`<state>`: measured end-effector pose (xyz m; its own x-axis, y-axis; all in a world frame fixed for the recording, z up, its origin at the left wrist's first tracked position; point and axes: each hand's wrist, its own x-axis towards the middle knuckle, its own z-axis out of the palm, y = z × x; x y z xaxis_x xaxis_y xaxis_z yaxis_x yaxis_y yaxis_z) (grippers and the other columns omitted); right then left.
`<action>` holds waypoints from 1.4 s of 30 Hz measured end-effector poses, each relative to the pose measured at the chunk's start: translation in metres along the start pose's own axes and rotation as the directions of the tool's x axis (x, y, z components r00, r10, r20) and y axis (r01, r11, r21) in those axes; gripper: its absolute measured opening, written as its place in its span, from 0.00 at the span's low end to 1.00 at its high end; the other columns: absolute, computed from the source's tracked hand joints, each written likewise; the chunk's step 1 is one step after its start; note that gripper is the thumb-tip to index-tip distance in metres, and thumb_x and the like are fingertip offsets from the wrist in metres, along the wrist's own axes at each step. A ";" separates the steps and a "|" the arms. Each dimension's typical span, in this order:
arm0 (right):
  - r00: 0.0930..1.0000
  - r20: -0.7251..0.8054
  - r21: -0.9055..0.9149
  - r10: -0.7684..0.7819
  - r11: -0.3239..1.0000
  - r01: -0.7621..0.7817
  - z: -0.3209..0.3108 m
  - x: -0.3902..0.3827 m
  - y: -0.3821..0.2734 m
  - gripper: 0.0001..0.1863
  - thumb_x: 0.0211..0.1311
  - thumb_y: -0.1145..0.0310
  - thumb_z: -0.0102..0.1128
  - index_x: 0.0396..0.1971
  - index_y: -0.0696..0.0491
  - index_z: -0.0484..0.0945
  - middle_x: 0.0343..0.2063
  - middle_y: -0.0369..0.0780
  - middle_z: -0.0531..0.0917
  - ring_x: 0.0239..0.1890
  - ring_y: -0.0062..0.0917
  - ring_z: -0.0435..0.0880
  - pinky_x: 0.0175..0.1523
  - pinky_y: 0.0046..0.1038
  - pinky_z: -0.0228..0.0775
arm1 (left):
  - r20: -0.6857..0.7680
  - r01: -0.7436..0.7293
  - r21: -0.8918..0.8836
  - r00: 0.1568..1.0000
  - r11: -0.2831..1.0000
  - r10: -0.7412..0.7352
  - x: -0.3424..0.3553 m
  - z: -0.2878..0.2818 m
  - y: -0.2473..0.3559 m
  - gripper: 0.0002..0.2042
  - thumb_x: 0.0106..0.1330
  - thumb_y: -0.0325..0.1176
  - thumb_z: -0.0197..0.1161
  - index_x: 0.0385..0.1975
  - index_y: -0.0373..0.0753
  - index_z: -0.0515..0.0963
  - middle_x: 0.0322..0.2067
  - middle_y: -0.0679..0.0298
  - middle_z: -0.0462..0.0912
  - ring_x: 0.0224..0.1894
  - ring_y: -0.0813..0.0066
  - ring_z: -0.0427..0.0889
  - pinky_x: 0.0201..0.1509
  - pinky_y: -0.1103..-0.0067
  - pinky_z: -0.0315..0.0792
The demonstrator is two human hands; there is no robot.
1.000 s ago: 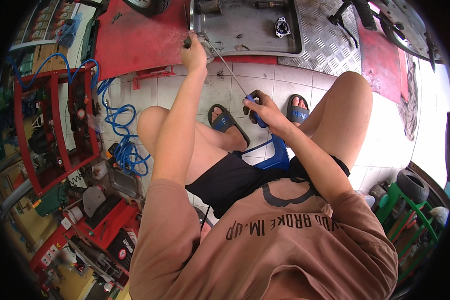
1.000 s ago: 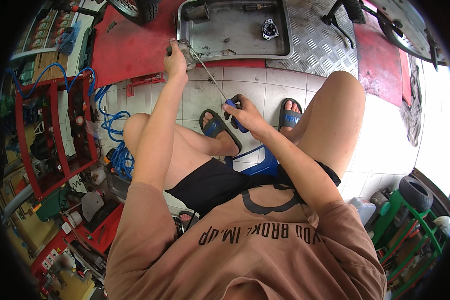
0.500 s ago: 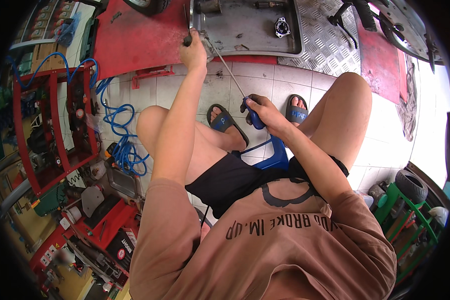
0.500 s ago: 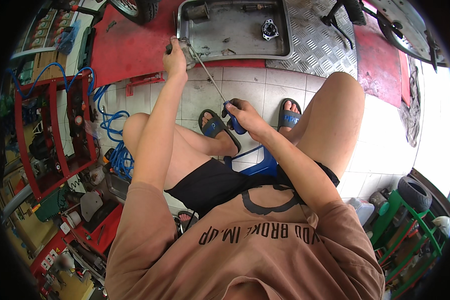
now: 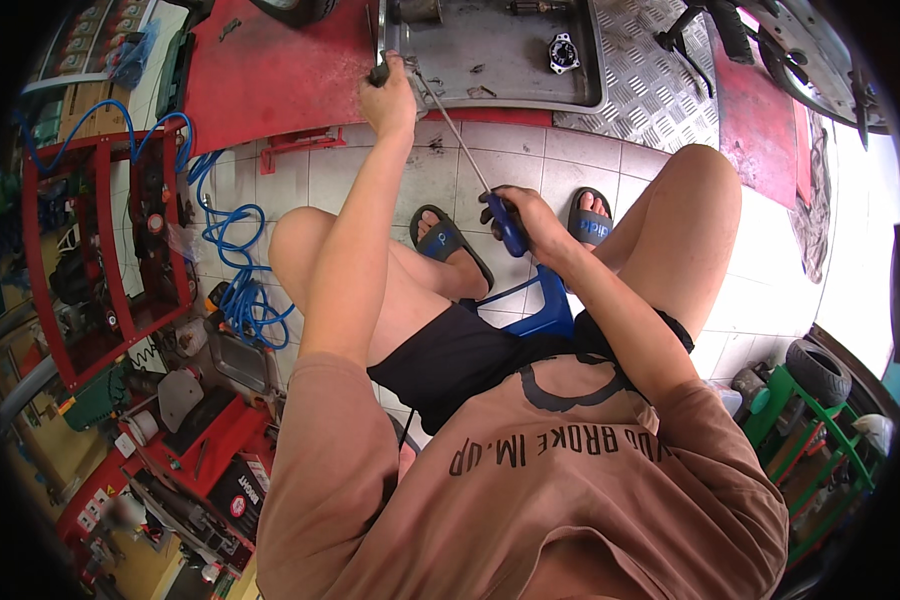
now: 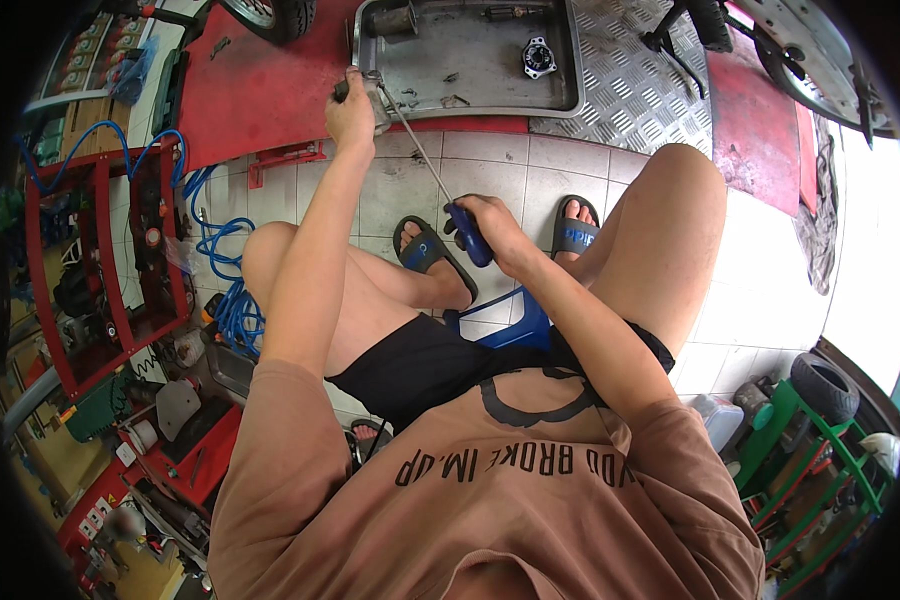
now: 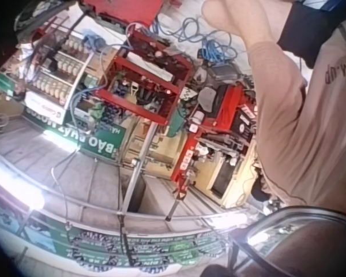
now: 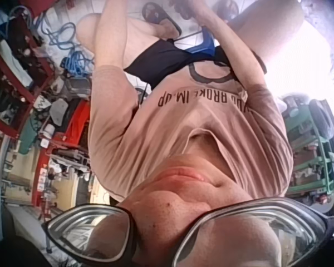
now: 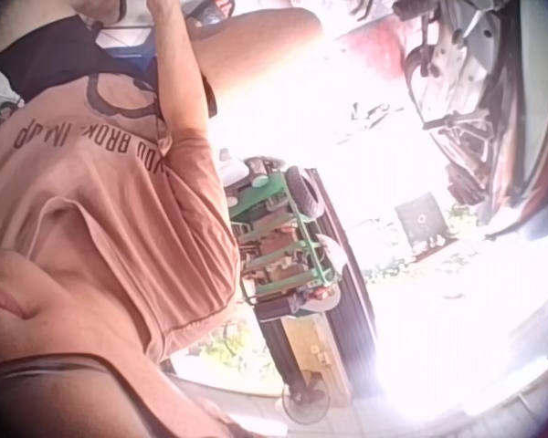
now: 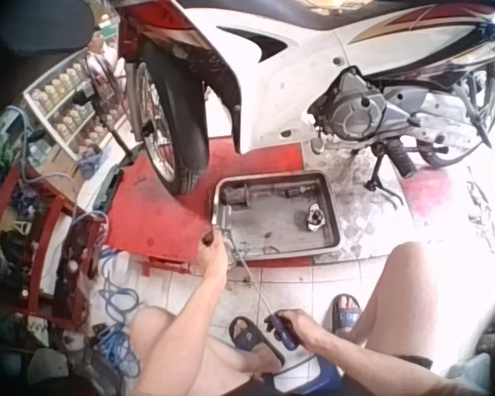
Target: The person uses a screwdriver to pry and manipulate internal components of a small metallic mechanical assembly, placing small parts into a metal tray.
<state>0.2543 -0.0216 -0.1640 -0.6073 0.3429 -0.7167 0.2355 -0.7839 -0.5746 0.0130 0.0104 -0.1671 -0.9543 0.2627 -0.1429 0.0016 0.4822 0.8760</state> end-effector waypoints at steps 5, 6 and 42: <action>0.990 0.121 -0.032 -0.072 0.997 0.076 -0.004 0.007 0.012 0.16 0.66 0.63 0.49 0.34 0.62 0.77 0.27 0.39 0.79 0.29 0.22 0.75 0.36 0.23 0.68 | 0.007 0.058 -0.044 0.998 0.997 -0.058 0.002 0.002 -0.002 0.28 0.59 0.54 0.61 0.38 0.28 0.75 0.36 0.49 0.81 0.41 0.56 0.79 0.48 0.67 0.69; 0.988 0.111 -0.097 -0.108 0.988 0.119 -0.004 0.007 0.012 0.16 0.65 0.62 0.51 0.34 0.62 0.77 0.27 0.39 0.79 0.29 0.22 0.75 0.35 0.23 0.68 | 0.010 0.063 -0.044 0.998 0.997 -0.063 0.002 0.001 -0.002 0.28 0.59 0.54 0.61 0.39 0.28 0.75 0.36 0.49 0.81 0.42 0.56 0.79 0.48 0.68 0.69; 0.995 0.081 -0.122 -0.059 0.990 0.069 0.001 -0.001 -0.003 0.13 0.69 0.67 0.46 0.41 0.64 0.71 0.30 0.43 0.79 0.30 0.22 0.77 0.36 0.23 0.70 | 0.057 0.072 -0.064 0.996 0.995 -0.069 0.008 0.005 -0.011 0.30 0.59 0.55 0.60 0.40 0.26 0.74 0.37 0.48 0.81 0.43 0.55 0.79 0.50 0.68 0.69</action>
<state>0.2531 -0.0202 -0.1611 -0.6796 0.3457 -0.6470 0.2838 -0.6894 -0.6665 0.0068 0.0114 -0.1799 -0.9335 0.2763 -0.2288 -0.0866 0.4453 0.8912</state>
